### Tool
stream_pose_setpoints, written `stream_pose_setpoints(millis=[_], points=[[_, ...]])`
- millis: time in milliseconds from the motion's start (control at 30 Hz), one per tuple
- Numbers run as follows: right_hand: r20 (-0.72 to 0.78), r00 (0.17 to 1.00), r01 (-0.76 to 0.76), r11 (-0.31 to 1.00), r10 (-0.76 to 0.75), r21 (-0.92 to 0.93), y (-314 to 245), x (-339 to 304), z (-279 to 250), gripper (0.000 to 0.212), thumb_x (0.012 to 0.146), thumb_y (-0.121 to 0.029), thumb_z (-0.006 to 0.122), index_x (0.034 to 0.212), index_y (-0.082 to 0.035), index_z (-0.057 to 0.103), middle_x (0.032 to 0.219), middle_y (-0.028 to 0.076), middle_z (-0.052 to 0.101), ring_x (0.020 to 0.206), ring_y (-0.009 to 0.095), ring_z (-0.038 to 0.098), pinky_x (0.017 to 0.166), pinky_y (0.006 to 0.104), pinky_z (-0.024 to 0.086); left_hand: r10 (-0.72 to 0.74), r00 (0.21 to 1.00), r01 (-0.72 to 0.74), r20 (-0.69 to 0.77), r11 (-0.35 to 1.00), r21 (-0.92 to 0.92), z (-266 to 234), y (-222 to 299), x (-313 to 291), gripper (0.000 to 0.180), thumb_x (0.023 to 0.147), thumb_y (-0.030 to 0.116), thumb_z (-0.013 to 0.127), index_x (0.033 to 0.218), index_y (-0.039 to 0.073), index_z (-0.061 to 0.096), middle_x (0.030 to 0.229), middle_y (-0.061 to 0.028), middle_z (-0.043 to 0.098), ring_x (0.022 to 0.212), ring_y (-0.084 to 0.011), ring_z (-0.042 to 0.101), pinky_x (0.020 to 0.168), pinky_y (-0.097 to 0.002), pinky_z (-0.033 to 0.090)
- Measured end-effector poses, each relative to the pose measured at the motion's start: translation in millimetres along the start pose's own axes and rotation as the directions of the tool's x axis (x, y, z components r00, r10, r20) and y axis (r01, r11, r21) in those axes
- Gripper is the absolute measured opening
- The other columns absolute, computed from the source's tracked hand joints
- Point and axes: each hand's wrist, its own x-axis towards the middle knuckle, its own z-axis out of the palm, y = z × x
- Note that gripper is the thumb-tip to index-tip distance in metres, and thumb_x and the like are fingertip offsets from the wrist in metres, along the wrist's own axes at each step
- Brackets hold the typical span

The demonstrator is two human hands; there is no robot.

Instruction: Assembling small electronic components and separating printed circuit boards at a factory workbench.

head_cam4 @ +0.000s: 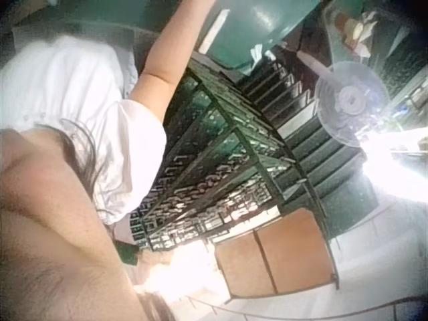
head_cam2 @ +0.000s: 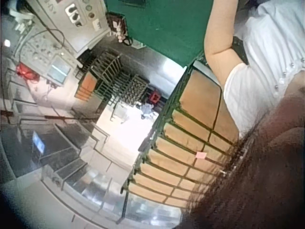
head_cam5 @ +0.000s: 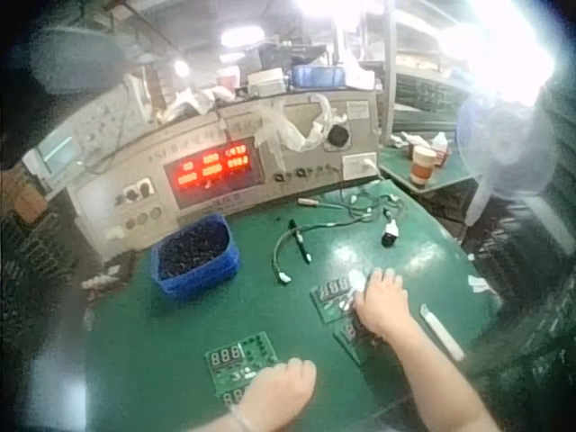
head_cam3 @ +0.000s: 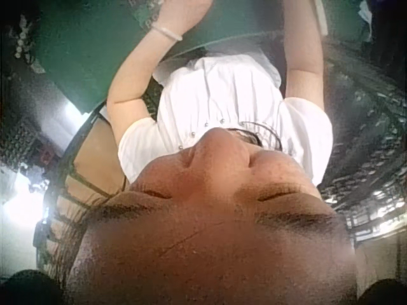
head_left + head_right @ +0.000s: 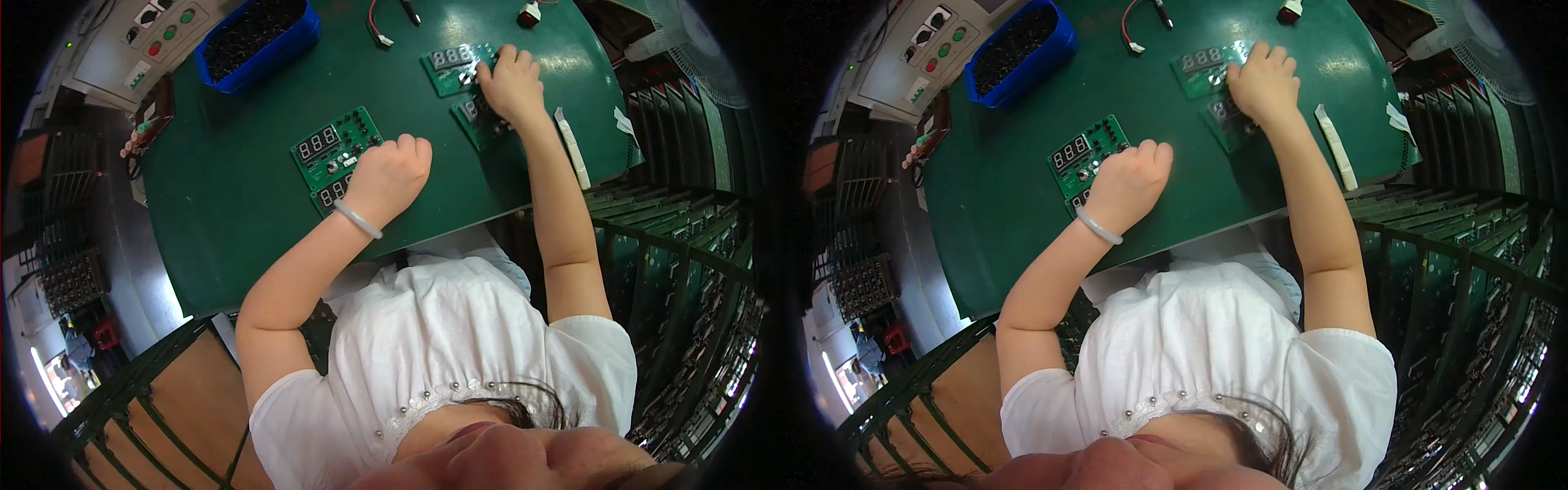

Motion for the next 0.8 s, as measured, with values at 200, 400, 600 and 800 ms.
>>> stream_pose_setpoints(millis=[200,400,600,800], points=[[-0.054,0.988,0.150,0.982,-0.144,0.117,-40,-44,2,0.042,0.085,-0.029,0.065,0.109,0.002,0.050,0.110,0.022,0.051,0.103,0.041,0.052,0.084,0.0525,0.048,-0.040,0.999,0.037,0.031,0.993,0.110,9,-12,-2,0.007,0.079,0.013,0.059,0.076,0.009,0.053,0.070,-0.0054,0.056,0.058,-0.0163,0.063,0.050,-0.0284,0.052],[-0.096,0.987,0.149,0.963,-0.131,0.223,-66,-73,5,0.040,0.083,-0.025,0.066,0.108,0.002,0.049,0.108,0.021,0.048,0.102,0.039,0.049,0.083,0.0506,0.046,-0.023,0.992,0.013,0.125,0.997,0.078,-2,-22,-17,0.010,0.078,0.011,0.059,0.080,0.008,0.049,0.073,-0.0068,0.055,0.060,-0.0186,0.063,0.050,-0.0301,0.051],[-0.080,0.970,0.241,0.956,-0.230,0.168,-66,-93,-19,0.060,0.083,-0.032,0.070,0.124,0.004,0.047,0.112,0.020,0.049,0.101,0.037,0.049,0.084,0.0504,0.045,-0.008,0.984,-0.002,0.175,0.999,0.054,-11,-38,-37,0.010,0.079,0.011,0.059,0.081,0.008,0.050,0.075,-0.0072,0.055,0.063,-0.0191,0.063,0.053,-0.0303,0.051],[0.271,0.801,0.392,0.810,-0.533,0.436,-10,-112,-74,0.092,0.062,-0.029,0.087,0.140,-0.014,0.042,0.134,0.019,0.042,0.121,0.041,0.042,0.101,0.0500,0.040,0.043,0.987,-0.054,0.152,0.996,0.070,-15,-45,-49,0.009,0.079,0.011,0.058,0.079,0.009,0.050,0.073,-0.0051,0.054,0.063,-0.0170,0.062,0.052,-0.0286,0.051]])
